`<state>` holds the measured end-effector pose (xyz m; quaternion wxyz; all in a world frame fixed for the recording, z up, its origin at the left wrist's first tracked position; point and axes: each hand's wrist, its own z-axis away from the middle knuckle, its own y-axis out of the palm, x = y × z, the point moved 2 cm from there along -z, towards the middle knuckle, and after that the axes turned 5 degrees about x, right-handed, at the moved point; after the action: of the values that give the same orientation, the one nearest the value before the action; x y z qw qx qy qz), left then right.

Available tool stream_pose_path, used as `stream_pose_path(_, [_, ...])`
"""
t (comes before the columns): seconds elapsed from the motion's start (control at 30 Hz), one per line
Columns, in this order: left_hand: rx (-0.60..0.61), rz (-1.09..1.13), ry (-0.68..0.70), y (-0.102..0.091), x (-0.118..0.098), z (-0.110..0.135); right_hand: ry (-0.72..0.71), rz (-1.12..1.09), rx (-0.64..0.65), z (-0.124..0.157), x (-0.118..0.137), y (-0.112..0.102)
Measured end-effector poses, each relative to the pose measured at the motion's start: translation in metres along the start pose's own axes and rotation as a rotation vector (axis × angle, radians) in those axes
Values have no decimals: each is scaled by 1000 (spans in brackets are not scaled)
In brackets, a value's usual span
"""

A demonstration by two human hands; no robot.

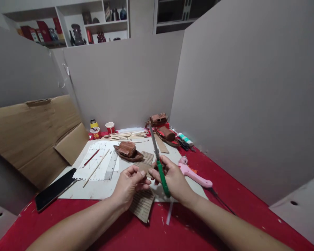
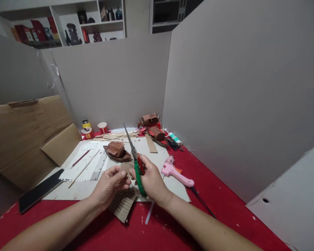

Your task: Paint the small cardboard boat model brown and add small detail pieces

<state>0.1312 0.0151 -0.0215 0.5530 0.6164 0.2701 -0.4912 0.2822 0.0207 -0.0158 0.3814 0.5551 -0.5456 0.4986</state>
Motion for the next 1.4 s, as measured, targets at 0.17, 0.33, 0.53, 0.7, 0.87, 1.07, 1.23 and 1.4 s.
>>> stream_pose_path(0.17, [42,-2,-51,-8,12,-1,52,-86,53,1,-14,6])
stream_pose_path(0.33, [76,-5,-110,-15,17,1,151,-222,103,7,-23,7])
stream_pose_path(0.53, [133,-35,-114,-12,6,3,189,-332,131,12,-14,4])
stream_pose_path(0.7, [102,-59,-105,-12,3,4,182,-363,127,13,-13,5])
stream_pose_path(0.87, [80,-37,-135,-12,6,2,218,-378,106,12,-16,8])
stream_pose_path(1.07, [44,-60,-50,-16,-11,4,197,-321,51,10,-15,2])
stream_pose_path(1.23, [-84,-84,42,-28,-35,6,177,-237,25,8,-21,-1])
stream_pose_path(1.4, [-130,-62,109,-41,-45,2,217,-200,92,13,-20,3])
